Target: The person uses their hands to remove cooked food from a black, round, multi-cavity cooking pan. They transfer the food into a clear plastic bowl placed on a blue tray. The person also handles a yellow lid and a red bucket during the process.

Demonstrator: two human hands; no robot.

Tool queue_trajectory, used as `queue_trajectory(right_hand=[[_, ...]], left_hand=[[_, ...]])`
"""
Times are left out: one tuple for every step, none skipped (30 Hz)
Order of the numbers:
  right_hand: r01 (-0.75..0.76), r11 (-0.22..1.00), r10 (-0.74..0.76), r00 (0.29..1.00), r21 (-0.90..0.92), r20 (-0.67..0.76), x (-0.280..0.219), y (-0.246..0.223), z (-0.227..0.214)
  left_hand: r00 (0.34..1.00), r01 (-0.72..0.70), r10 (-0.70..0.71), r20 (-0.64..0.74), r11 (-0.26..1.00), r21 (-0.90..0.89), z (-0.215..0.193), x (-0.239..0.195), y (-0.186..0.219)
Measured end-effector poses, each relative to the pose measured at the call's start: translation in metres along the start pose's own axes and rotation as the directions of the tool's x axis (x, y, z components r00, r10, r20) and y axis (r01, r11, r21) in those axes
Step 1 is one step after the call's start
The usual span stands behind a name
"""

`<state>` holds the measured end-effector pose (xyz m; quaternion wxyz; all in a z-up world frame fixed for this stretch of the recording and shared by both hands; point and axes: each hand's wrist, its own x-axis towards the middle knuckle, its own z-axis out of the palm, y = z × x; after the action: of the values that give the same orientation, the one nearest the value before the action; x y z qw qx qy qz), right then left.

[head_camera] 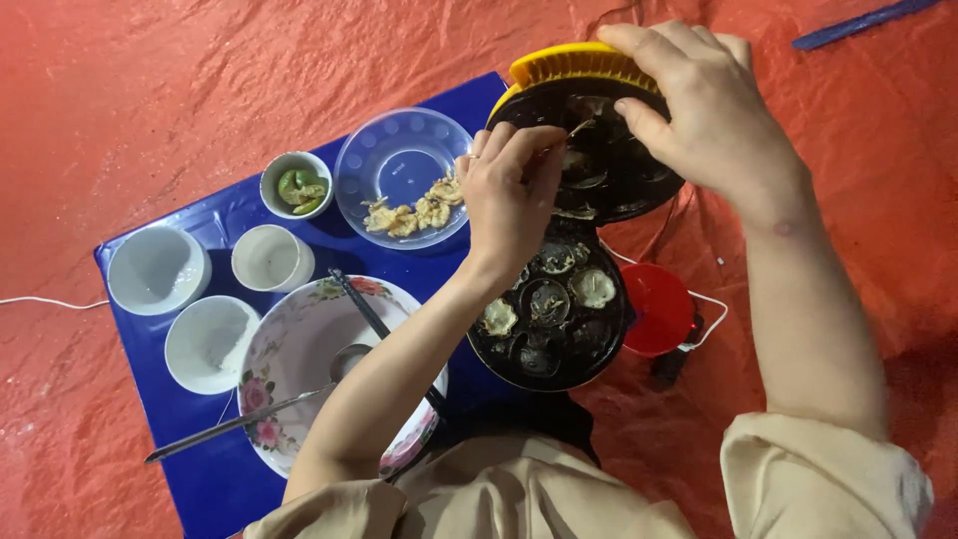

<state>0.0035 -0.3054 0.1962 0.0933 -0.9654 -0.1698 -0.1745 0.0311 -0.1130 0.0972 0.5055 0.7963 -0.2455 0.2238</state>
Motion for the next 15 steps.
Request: queue_trajectory(right_hand=[[-0.001, 1.000, 0.001, 1.000, 0.000, -0.002, 0.001, 0.000, -0.001], [-0.010, 0.999, 0.009, 1.000, 0.038, 0.019, 0.002, 0.000, -0.002], [-0.019, 0.997, 0.016, 0.999, 0.075, 0.041, 0.004, -0.001, -0.003], [-0.015, 0.997, 0.012, 0.999, 0.076, 0.041, 0.004, 0.002, -0.004], [0.001, 0.997, -0.004, 0.999, 0.081, 0.040, 0.005, 0.004, -0.004], [0.015, 0.996, -0.019, 0.999, 0.091, 0.046, 0.004, 0.005, -0.003], [0.017, 0.995, -0.021, 0.998, 0.095, 0.051, 0.005, 0.004, -0.002], [0.034, 0.988, -0.039, 0.999, 0.151, 0.030, 0.006, 0.005, -0.004], [0.053, 0.977, -0.056, 0.998, 0.206, 0.008, 0.008, 0.005, -0.006], [0.055, 0.978, -0.058, 0.998, 0.200, 0.010, 0.008, 0.003, -0.007], [0.035, 0.975, -0.040, 0.999, 0.221, 0.017, 0.007, 0.002, -0.009], [0.016, 0.970, -0.023, 0.999, 0.244, 0.023, 0.008, -0.001, -0.009], [0.020, 0.970, -0.027, 0.999, 0.241, 0.025, 0.008, 0.000, -0.009], [0.036, 0.969, -0.040, 0.999, 0.245, 0.012, 0.007, 0.000, -0.007], [0.052, 0.967, -0.053, 0.999, 0.248, -0.002, 0.007, 0.001, -0.006]], left_hand=[[1.000, -0.002, 0.002, 0.001, 1.000, 0.000, 0.001, 0.001, 0.002], [1.000, -0.006, 0.006, -0.024, 1.000, -0.001, 0.003, 0.002, 0.003], [0.999, -0.009, 0.009, -0.049, 1.000, -0.002, 0.004, 0.003, 0.004], [0.999, -0.009, 0.009, -0.053, 1.000, 0.000, 0.006, 0.005, 0.003], [0.998, -0.007, 0.008, -0.058, 1.000, 0.015, 0.008, 0.007, 0.002], [0.998, 0.001, 0.001, -0.060, 1.000, 0.030, 0.010, 0.006, 0.001], [0.998, 0.007, -0.005, -0.060, 0.999, 0.032, 0.011, 0.005, -0.002], [0.997, 0.009, -0.007, -0.077, 1.000, 0.027, 0.014, 0.007, -0.003], [0.995, 0.011, -0.009, -0.095, 1.000, 0.023, 0.016, 0.010, -0.004], [0.995, 0.012, -0.010, -0.099, 1.000, 0.018, 0.019, 0.011, -0.004], [0.993, 0.002, 0.002, -0.120, 0.999, 0.035, 0.022, 0.013, -0.004], [0.990, -0.006, 0.014, -0.141, 0.998, 0.056, 0.024, 0.014, -0.006], [0.989, -0.005, 0.013, -0.146, 0.999, 0.054, 0.028, 0.014, -0.006], [0.987, -0.024, 0.033, -0.159, 0.998, 0.057, 0.032, 0.014, -0.007], [0.984, -0.043, 0.053, -0.172, 0.997, 0.060, 0.035, 0.014, -0.009]])
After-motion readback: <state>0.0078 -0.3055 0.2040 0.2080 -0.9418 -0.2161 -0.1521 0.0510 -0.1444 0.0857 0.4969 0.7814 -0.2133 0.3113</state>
